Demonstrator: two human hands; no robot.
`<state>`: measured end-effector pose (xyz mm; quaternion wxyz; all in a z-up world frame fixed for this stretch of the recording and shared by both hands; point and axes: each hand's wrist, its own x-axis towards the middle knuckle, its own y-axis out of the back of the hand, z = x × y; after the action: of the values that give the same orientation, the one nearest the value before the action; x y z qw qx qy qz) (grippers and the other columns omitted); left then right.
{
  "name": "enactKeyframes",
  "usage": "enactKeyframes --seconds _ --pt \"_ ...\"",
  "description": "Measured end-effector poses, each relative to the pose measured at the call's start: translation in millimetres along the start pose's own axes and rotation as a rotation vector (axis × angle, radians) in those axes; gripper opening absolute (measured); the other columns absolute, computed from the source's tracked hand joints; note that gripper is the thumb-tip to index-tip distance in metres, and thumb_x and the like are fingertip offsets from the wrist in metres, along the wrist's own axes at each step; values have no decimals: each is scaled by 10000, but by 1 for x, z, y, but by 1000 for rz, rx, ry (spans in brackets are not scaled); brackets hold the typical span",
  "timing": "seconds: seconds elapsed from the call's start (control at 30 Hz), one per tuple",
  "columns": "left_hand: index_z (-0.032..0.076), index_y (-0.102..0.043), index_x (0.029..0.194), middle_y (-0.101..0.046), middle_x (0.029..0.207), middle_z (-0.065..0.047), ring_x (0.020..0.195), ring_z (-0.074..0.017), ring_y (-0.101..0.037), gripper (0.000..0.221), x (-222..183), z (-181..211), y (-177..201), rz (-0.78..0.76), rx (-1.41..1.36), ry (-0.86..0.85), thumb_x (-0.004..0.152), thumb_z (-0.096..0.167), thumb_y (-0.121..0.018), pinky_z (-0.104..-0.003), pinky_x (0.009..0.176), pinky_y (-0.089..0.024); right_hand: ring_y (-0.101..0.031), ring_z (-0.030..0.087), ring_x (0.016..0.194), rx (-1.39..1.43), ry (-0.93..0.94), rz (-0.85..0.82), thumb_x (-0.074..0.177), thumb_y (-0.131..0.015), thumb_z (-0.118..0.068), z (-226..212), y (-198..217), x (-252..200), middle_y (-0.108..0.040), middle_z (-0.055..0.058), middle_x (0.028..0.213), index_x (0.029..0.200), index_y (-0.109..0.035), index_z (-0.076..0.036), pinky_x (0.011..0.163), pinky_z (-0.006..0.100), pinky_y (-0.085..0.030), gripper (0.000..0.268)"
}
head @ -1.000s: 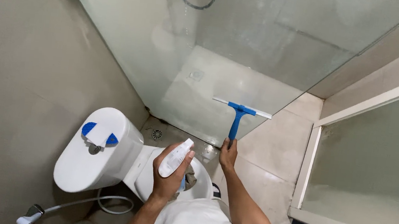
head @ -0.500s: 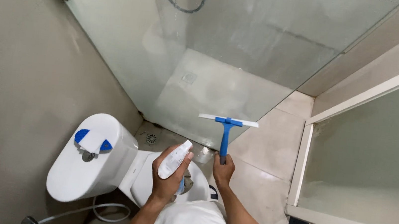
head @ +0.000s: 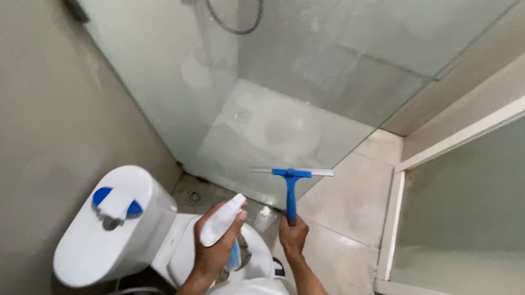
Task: Cleaning a glass shower partition using a spray cleaning liquid and a squeegee tool.
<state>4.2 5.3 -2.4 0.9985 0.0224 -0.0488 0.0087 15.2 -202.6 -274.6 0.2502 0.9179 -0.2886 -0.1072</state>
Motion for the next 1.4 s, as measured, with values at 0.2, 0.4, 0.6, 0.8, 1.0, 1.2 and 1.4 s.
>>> enactKeyframes --seconds 0.2,0.4,0.6,0.8,1.0,1.2,1.4 --pt "-2 -797 1044 -720 682 -29 569 -110 -602 210 3 33 -3 42 34 -12 850 70 -765 -253 521 -486 -503 238 544 -15 -133 -19 886 -664 -301 -17 24 -8 -612 119 582 728 -677 36 598 407 -468 373" --pt "29 -781 1097 -776 755 -49 574 -105 -624 250 14 24 -4 10 76 -58 854 82 -757 -262 506 -494 -476 149 507 92 -100 3 895 -705 -217 -29 33 -5 -603 35 562 806 -744 -31 538 348 -424 210" --pt "4 -782 1090 -759 743 -47 595 -121 -631 235 18 52 -18 7 40 -67 868 74 -748 -267 543 -515 -398 120 426 236 355 154 927 -630 -414 -133 85 61 -443 -37 505 590 -498 -151 406 309 -351 448" --pt "12 -743 1121 -789 855 -77 605 -112 -671 258 27 69 -38 -62 43 -250 872 80 -740 -251 528 -560 -400 73 341 829 601 123 1014 -492 -609 -251 158 114 -475 -40 488 714 -576 -158 323 250 -344 548" --pt "-6 -736 1095 -778 922 -55 672 -109 -643 229 27 99 -55 -97 -57 -322 867 18 -743 -240 619 -542 -388 74 362 812 485 183 930 -447 -723 -320 199 113 -434 -39 514 707 -484 -170 355 240 -323 598" --pt "26 -732 1130 -795 902 -61 668 -106 -683 259 32 80 -61 -94 10 -293 876 76 -747 -252 612 -567 -424 71 351 682 606 223 999 -418 -673 -283 183 141 -466 -43 499 725 -540 -170 341 242 -369 586" --pt "22 -753 1096 -757 825 -25 637 -87 -627 218 31 72 -65 -88 5 -217 880 48 -750 -234 574 -516 -409 82 368 775 476 162 991 -517 -614 -253 158 138 -457 -33 505 696 -516 -162 368 246 -368 539"
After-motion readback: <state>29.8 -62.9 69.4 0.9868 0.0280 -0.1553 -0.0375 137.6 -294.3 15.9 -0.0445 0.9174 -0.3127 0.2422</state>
